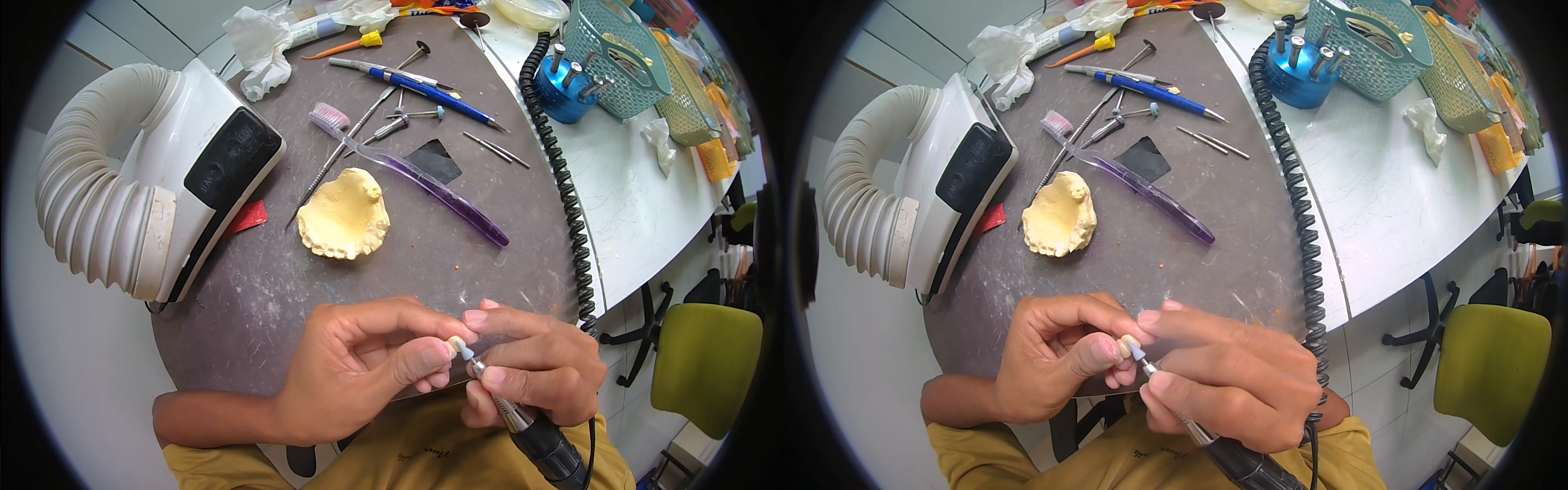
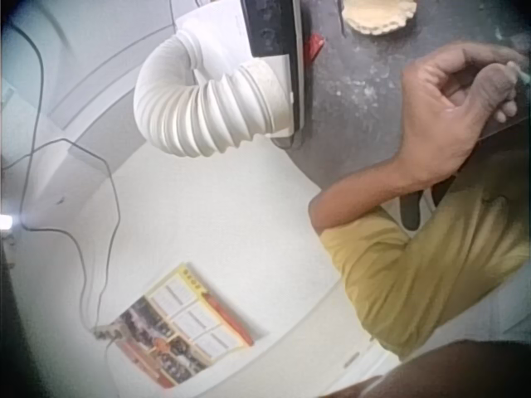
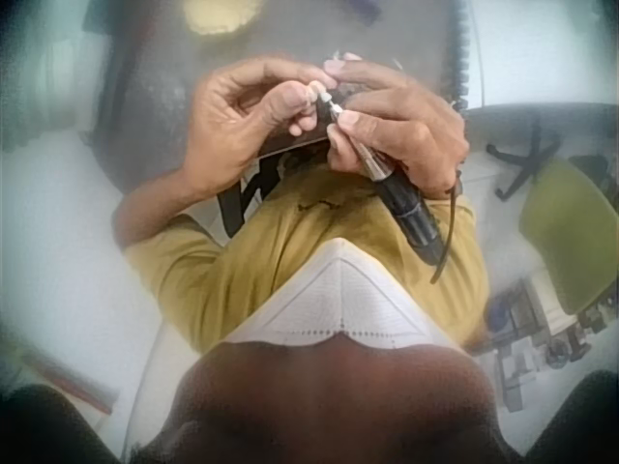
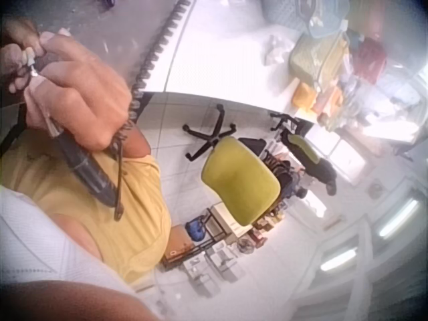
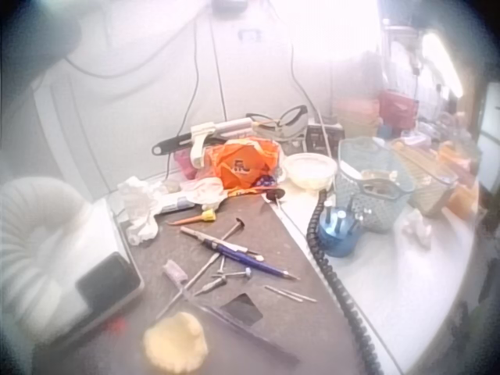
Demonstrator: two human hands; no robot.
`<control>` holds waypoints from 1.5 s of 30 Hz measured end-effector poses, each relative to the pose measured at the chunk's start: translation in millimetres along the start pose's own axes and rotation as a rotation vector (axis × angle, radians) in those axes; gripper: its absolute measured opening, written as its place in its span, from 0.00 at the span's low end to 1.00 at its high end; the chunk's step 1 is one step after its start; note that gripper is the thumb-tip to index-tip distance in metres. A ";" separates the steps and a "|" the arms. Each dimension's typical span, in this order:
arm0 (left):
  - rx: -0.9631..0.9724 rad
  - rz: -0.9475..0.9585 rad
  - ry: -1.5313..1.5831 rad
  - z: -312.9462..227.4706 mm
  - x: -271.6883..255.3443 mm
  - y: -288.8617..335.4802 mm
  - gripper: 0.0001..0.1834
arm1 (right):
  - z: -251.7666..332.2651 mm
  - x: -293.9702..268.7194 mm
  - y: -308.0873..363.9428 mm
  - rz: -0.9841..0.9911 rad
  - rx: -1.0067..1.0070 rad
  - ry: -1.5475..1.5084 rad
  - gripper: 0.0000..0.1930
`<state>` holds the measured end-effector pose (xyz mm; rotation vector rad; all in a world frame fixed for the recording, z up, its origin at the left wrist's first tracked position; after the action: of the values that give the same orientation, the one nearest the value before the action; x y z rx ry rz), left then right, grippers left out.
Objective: The person uses a rotary handpiece to grind and shape a small, yellowish dental prosthesis. They hold the object with their left hand while operating the tool with their right, frequently rotating the piece to access different surfaces. The person periodically places the prosthesis into a larger yellow mold to check the fit and alignment.
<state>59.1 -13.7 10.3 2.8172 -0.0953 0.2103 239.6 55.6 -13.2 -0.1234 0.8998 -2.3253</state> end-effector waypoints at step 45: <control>-0.044 0.029 0.071 -1.7 -1.0 -0.3 0.13 | -1.5 -2.0 -0.6 0.013 -0.012 -0.023 0.14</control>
<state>57.9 -12.8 11.6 2.7622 -0.1238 0.3111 240.4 58.0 -13.6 -0.1487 0.9003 -2.3020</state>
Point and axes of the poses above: each hand's wrist, its own y-axis away from the middle knuckle, its own x-axis out of the palm, z = x × y, the point moved 1 cm from there along -y, towards the middle knuckle, and after that the axes turned 11 degrees about -y, right-handed, at the moved point
